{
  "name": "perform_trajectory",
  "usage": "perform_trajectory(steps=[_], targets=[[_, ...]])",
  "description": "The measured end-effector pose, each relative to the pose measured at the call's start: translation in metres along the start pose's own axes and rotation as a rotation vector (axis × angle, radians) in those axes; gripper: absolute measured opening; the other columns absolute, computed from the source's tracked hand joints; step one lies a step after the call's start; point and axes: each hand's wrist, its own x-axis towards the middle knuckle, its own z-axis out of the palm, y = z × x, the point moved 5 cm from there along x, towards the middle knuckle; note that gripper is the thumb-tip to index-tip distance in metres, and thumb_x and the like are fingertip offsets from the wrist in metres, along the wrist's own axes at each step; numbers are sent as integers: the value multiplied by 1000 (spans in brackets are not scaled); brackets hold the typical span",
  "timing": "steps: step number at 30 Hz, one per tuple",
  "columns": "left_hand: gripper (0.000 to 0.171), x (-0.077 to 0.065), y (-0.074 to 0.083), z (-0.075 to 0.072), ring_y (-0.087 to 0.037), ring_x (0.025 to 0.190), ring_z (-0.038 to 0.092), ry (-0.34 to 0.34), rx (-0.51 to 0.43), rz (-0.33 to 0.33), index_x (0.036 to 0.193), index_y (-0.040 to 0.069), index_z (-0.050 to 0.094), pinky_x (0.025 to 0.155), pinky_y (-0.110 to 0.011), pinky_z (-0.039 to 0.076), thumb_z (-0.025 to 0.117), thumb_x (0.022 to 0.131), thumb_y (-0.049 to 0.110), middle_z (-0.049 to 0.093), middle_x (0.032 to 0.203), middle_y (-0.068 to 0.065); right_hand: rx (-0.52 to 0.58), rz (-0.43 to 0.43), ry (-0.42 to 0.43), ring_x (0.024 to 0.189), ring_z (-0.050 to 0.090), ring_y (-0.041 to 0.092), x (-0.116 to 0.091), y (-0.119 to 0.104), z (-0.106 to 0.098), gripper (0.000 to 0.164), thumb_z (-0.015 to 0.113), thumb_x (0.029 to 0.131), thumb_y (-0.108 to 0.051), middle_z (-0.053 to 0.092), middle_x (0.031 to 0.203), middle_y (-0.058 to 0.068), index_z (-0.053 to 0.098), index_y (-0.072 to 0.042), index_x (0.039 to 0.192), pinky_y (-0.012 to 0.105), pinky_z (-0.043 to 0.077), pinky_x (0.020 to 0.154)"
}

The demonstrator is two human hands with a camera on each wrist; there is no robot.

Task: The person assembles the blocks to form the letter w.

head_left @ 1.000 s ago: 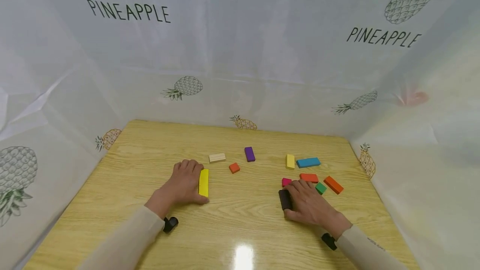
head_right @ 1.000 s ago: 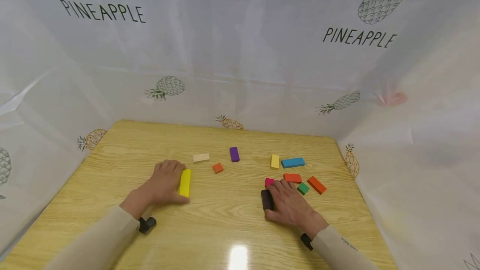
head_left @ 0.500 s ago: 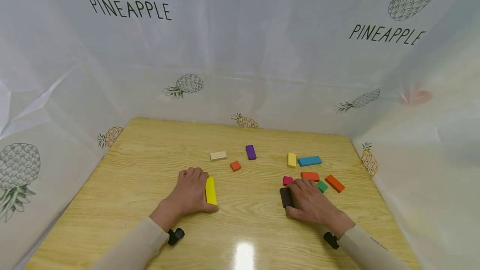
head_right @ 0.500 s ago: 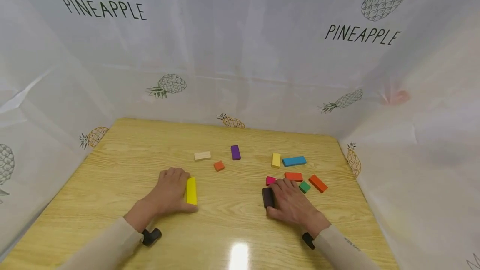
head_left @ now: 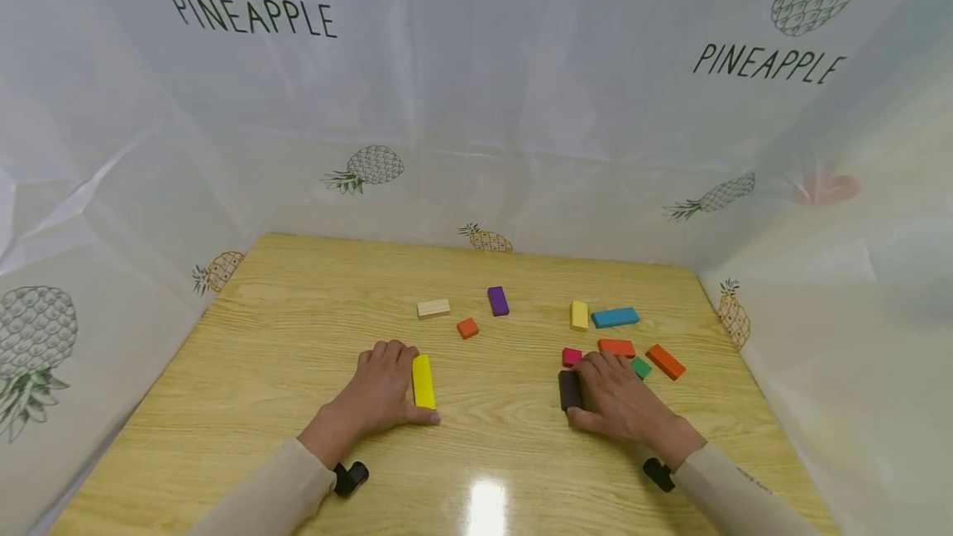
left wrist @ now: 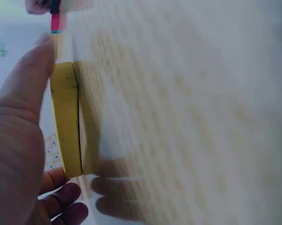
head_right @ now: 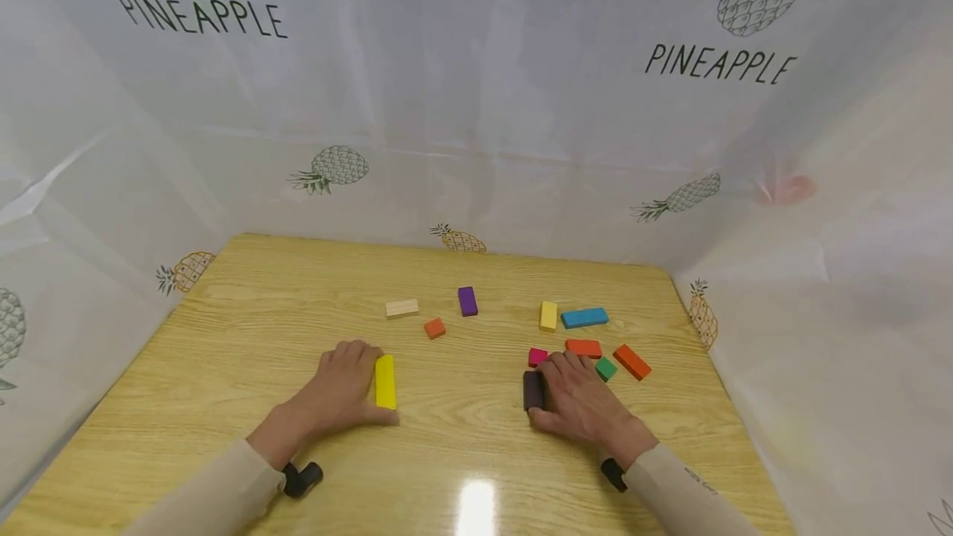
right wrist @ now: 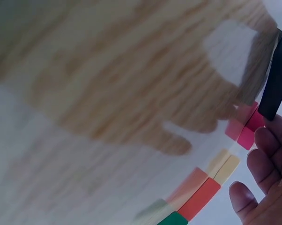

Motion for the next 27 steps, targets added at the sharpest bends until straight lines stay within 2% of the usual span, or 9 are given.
perform_trajectory(steps=[2,6,10,13,18,27], targets=[[103,-3,-1,1,-38,126,50,12,-38,-2,146,1,54,105,-60,43,72,82,79,55,136,-17,1,1,-2,102,54,23,1,0,0,59,79,87,-54,62,120,8,64,-9,122,49,51,90],[73,-10,-2,-1,-37,128,50,57,-92,3,144,4,57,106,-58,45,67,99,60,56,139,-15,-4,9,-4,102,53,22,3,-1,-1,59,79,87,-56,62,120,8,64,-10,120,46,50,88],[51,-18,0,-5,-33,126,53,96,-105,37,139,6,65,104,-54,50,69,103,42,60,139,-13,-15,13,2,101,53,22,4,-1,-1,60,79,86,-57,61,119,8,63,-9,120,43,49,85],[42,-22,2,-8,-30,127,58,126,-94,98,134,9,72,104,-52,52,71,103,35,65,141,-11,-28,7,23,99,52,21,6,-1,-2,60,79,85,-56,61,116,8,63,-8,117,42,48,83],[35,-27,4,-10,-29,129,64,150,-87,183,130,13,77,107,-51,54,72,101,33,70,141,-6,-46,-2,42,97,53,22,9,-2,-2,59,78,87,-56,63,116,9,63,-7,116,41,49,82],[40,-26,8,-9,-29,132,65,95,-111,145,134,13,75,111,-50,53,71,101,35,68,144,-7,-32,-52,97,99,56,27,24,-1,-8,59,79,86,-53,63,113,10,64,-5,117,45,51,86]])
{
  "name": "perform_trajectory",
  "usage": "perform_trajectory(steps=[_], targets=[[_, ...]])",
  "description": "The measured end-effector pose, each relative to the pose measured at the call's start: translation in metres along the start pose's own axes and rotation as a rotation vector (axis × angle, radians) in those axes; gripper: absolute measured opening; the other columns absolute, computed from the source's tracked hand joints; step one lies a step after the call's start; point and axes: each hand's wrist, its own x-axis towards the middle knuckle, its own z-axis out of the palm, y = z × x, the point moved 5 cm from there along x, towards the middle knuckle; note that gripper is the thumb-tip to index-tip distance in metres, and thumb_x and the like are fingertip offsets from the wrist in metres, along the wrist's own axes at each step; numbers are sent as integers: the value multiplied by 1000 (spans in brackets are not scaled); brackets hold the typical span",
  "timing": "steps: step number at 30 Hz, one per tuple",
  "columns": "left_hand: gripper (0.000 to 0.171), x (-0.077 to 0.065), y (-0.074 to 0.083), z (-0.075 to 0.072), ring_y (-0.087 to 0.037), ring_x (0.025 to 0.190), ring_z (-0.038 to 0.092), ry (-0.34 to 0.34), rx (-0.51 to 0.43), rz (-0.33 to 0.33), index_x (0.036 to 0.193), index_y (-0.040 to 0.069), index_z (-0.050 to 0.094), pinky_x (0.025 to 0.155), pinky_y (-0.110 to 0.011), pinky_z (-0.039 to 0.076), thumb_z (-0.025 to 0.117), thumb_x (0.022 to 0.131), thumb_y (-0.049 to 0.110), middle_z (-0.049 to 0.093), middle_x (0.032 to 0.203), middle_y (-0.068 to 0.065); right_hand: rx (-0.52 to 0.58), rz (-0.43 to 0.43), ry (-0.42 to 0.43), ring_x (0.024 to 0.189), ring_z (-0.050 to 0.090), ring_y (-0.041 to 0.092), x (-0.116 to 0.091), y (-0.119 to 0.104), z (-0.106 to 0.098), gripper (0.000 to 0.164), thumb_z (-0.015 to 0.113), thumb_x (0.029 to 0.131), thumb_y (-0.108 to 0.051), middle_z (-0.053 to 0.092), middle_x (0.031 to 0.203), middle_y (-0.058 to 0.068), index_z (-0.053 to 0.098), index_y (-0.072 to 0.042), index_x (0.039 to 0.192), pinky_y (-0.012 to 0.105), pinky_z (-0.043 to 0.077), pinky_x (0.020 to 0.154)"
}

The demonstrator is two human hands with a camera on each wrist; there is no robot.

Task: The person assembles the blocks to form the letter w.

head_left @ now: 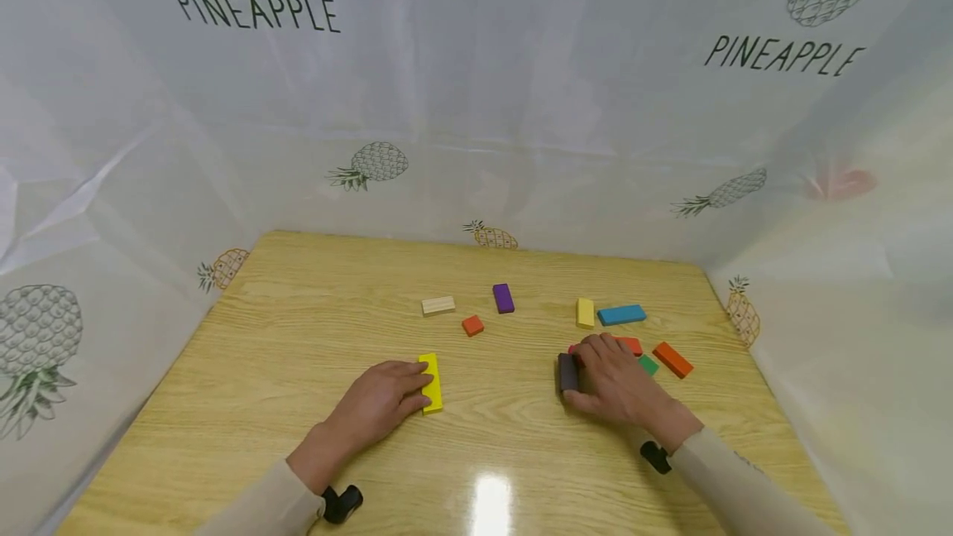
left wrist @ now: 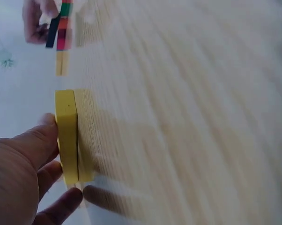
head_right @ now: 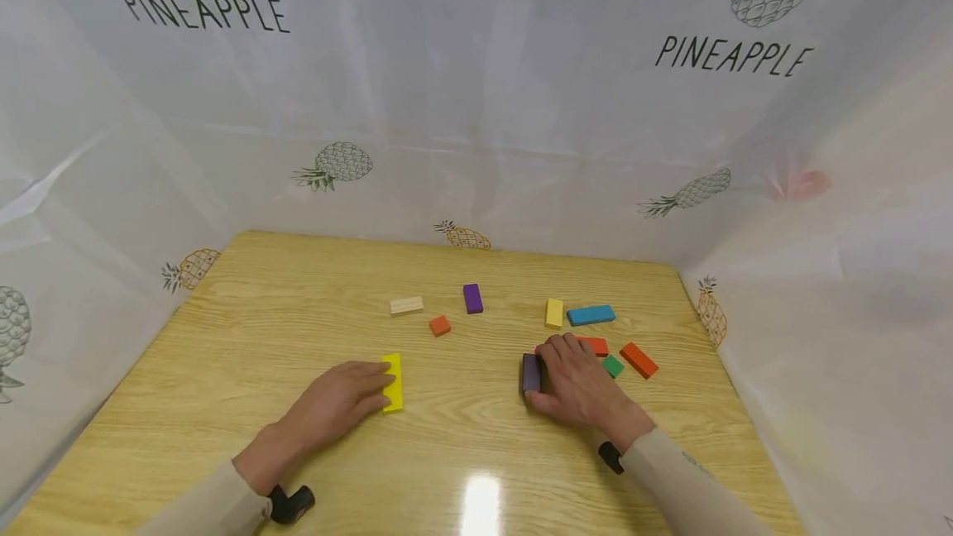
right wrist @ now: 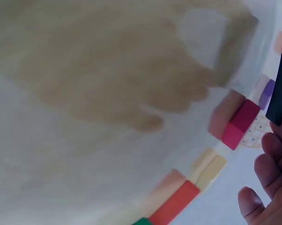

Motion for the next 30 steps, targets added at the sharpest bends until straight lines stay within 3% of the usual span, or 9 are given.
perform_trajectory(steps=[6,16,23,30], targets=[[42,2,5,3,-31,134,63,-8,-35,-38,134,11,74,116,-53,48,73,99,34,68,143,-9,-14,-19,-5,97,54,26,28,-6,-5,59,78,88,-55,63,113,9,65,-6,118,44,47,85],[45,5,14,4,-35,131,64,18,-83,-116,131,7,75,112,-67,46,77,95,35,70,140,-12,-17,-91,-40,105,56,29,98,-37,1,62,71,94,-59,64,119,11,65,-5,124,44,48,88],[43,6,13,4,-37,131,64,1,-75,-124,131,10,76,111,-69,46,76,96,34,69,141,-11,-2,-108,-85,110,57,30,151,-64,10,63,68,95,-62,64,122,10,65,-8,127,48,49,93],[42,6,12,5,-40,132,63,-21,-75,-128,132,11,76,112,-69,45,75,97,35,68,143,-10,48,-132,-170,113,56,28,182,-90,26,64,64,98,-62,63,125,8,64,-8,130,46,49,96]])
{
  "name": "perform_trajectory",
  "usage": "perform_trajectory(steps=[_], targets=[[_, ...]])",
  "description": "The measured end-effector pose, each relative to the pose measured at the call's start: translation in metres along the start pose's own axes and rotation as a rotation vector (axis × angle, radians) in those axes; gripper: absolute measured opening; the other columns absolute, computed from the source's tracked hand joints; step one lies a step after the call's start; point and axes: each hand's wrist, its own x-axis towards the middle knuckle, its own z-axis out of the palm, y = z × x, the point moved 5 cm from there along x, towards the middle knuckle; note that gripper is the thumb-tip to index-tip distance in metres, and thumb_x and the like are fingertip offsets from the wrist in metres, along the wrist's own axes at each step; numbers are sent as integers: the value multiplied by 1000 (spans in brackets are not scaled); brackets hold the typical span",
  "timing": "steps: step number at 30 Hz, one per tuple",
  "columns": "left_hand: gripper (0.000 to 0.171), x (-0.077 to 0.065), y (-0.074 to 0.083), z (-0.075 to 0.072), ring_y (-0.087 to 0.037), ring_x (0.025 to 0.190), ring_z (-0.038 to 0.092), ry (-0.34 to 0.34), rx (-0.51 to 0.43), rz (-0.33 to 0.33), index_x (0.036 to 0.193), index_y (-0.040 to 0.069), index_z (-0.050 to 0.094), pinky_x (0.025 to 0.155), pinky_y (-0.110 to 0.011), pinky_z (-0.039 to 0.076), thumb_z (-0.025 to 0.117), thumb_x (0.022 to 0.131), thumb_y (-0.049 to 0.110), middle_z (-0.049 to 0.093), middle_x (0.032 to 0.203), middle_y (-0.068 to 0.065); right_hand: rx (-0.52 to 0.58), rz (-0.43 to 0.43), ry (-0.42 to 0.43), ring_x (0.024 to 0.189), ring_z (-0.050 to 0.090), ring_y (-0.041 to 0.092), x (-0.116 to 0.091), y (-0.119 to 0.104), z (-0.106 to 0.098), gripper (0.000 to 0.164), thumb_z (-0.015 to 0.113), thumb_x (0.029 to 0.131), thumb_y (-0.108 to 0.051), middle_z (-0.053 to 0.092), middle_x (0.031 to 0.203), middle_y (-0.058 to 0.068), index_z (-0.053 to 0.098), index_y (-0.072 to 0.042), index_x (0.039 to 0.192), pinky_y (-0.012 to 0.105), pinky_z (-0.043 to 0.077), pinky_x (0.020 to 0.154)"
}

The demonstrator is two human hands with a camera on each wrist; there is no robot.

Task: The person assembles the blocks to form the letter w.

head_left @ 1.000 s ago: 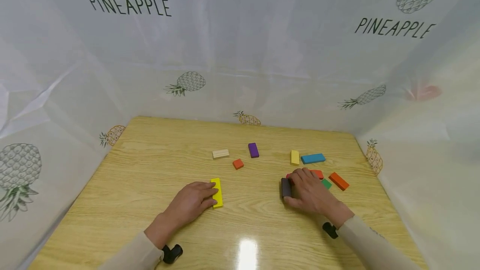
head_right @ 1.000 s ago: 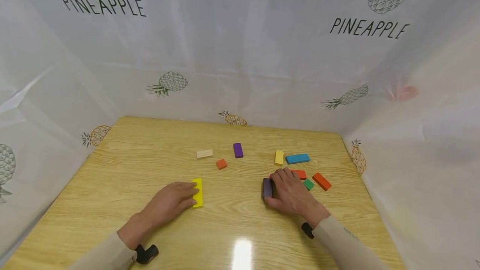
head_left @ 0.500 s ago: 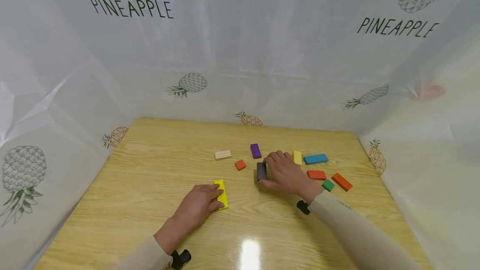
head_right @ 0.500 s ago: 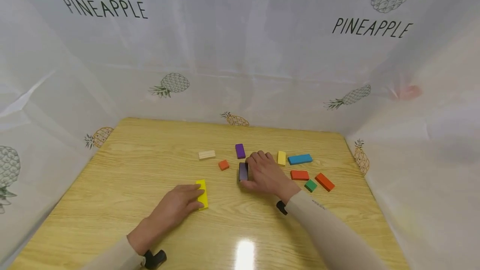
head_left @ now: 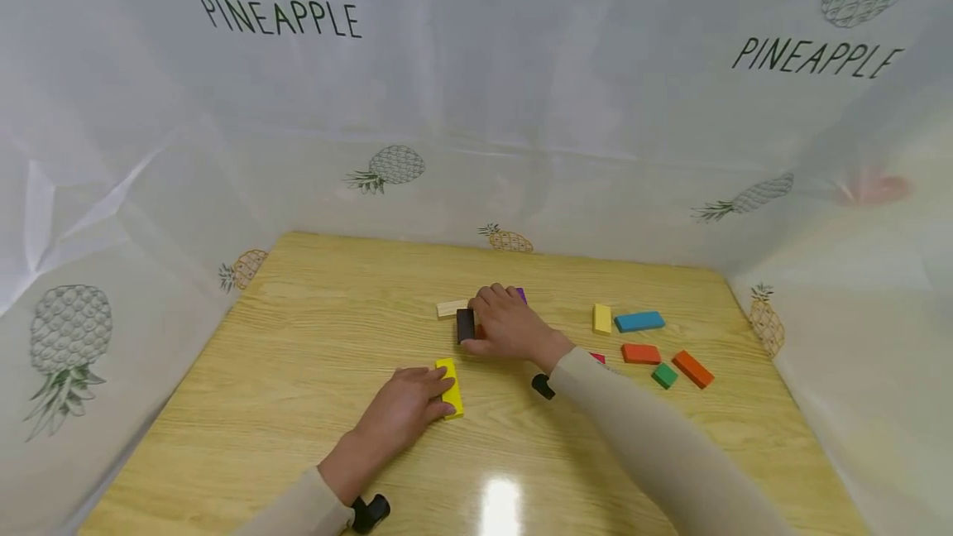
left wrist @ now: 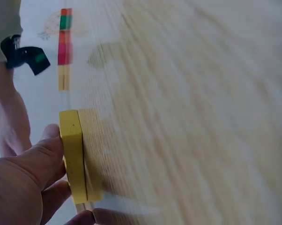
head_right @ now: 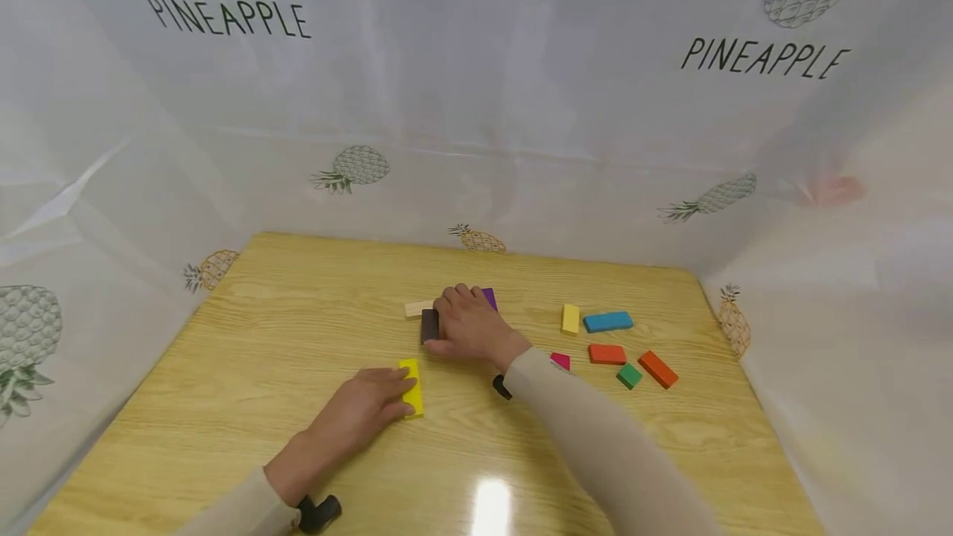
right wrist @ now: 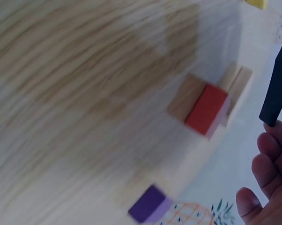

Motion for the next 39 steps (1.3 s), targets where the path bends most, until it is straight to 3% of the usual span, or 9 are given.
perform_trajectory(steps=[6,17,39], targets=[[41,0,1,-1,-40,131,63,8,-2,8,131,11,77,112,-69,45,75,97,35,69,142,-11,8,-2,-65,116,55,26,18,-12,12,66,60,98,-66,62,129,7,63,-9,133,44,47,99],[42,0,1,-3,-40,132,62,-5,7,-3,131,10,76,111,-70,45,75,97,36,69,142,-12,20,-33,-84,113,54,24,33,-23,22,65,62,96,-66,62,127,5,62,-11,131,43,48,98],[43,1,-4,2,-38,134,62,-12,24,12,134,12,75,111,-68,46,74,98,37,68,143,-11,68,-52,-158,119,55,24,35,-23,29,59,55,101,-59,63,133,3,64,-16,140,45,46,103]])
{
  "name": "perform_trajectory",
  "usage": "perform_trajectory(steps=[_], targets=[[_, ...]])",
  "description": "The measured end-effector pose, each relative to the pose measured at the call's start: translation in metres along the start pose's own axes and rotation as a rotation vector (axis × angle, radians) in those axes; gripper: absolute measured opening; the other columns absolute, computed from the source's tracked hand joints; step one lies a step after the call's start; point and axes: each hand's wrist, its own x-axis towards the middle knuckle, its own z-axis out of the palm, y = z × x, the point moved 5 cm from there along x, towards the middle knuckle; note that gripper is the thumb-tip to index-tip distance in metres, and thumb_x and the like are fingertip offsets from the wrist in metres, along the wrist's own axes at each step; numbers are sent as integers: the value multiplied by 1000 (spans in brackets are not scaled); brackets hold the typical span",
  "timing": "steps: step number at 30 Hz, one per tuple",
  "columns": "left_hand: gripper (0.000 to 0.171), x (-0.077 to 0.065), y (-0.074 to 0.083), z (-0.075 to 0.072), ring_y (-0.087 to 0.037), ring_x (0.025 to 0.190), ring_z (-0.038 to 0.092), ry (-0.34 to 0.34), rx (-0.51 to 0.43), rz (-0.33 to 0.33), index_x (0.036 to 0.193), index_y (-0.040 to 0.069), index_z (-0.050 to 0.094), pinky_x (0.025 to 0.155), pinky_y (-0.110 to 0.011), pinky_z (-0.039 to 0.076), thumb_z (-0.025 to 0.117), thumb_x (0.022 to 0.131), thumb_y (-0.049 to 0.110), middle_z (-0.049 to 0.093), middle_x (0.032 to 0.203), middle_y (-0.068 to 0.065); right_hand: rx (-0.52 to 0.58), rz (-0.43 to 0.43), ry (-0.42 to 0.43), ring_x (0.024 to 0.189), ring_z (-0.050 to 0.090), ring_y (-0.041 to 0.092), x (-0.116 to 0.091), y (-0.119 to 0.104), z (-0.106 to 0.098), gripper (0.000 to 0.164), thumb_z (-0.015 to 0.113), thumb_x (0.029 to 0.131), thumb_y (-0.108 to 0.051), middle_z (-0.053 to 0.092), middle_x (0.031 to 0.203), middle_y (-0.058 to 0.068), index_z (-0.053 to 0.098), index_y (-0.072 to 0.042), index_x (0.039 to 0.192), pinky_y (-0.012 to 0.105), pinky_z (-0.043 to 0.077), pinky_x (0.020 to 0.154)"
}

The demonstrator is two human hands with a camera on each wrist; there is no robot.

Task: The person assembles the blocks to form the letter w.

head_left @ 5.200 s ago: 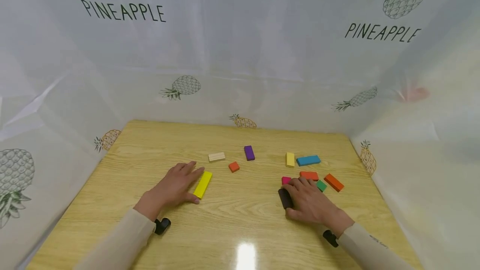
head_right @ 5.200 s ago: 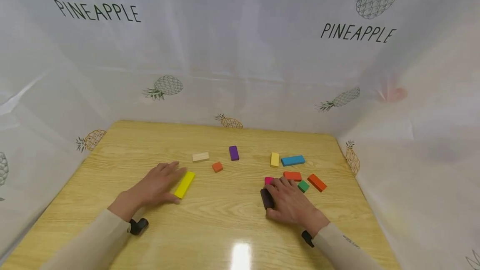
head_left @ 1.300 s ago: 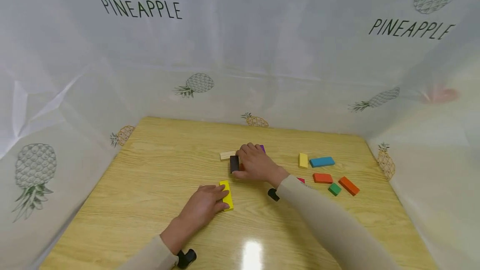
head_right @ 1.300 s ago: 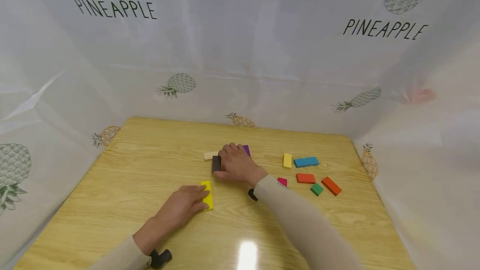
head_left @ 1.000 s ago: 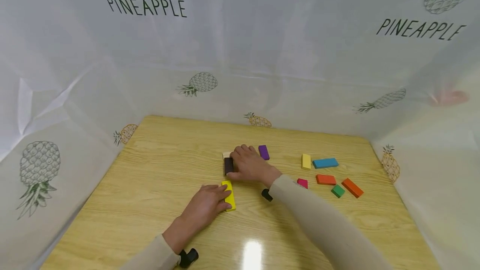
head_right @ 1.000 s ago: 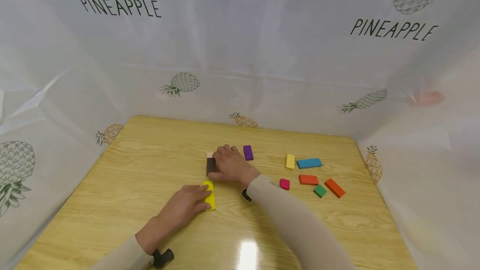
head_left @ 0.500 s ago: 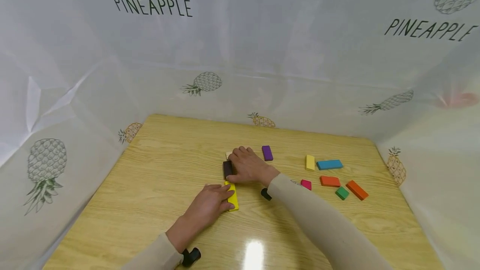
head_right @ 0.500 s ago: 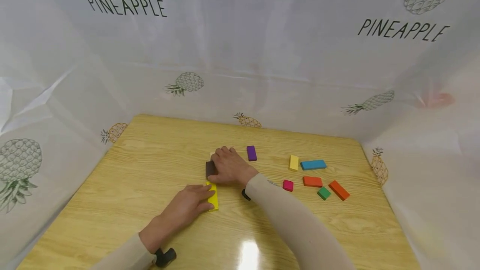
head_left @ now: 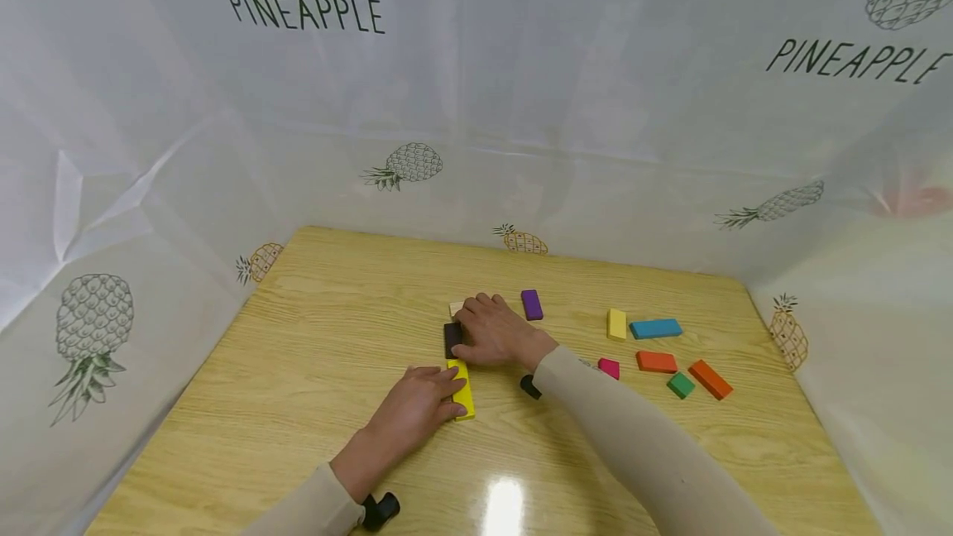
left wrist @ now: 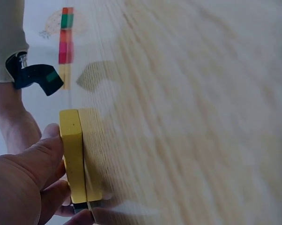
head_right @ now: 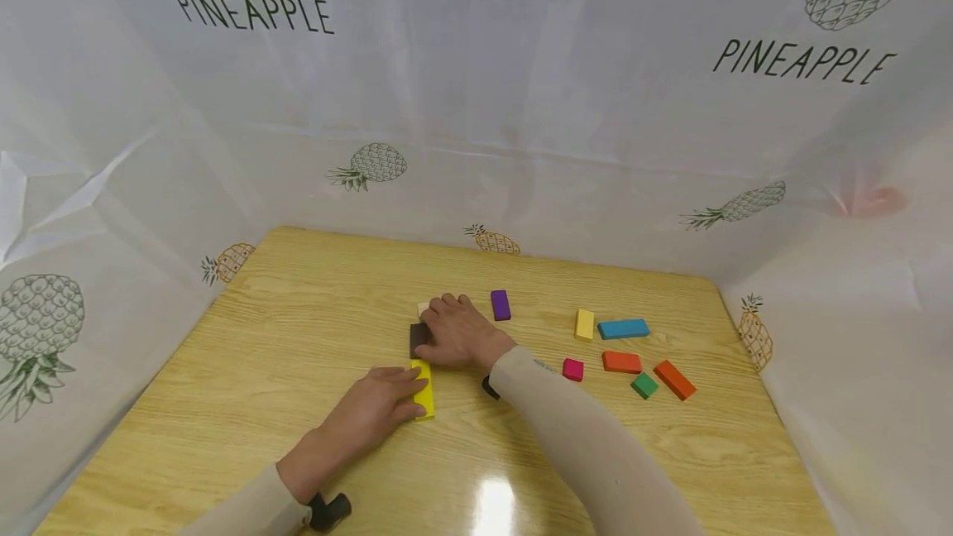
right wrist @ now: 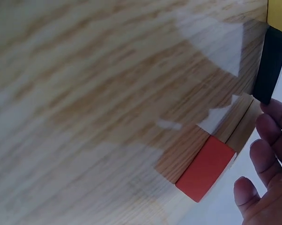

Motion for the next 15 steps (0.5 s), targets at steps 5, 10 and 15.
perform_trajectory(steps=[5,10,15], targets=[[43,0,1,0,-38,134,62,-2,2,-3,134,12,75,110,-69,47,73,99,37,68,143,-11,3,-7,0,123,54,24,-1,1,1,58,56,103,-58,62,138,2,63,-18,144,46,46,105],[43,0,1,0,-39,135,61,-5,-12,-12,134,12,75,111,-69,45,72,100,38,67,145,-12,5,-8,-10,124,54,24,-3,1,1,59,57,103,-58,62,139,2,63,-19,146,47,46,106],[44,-1,1,0,-38,135,61,-4,-24,-13,134,12,75,111,-70,45,72,100,38,66,146,-12,12,-11,-20,124,54,24,-5,-1,1,60,57,103,-58,61,140,2,62,-18,147,47,46,105]])
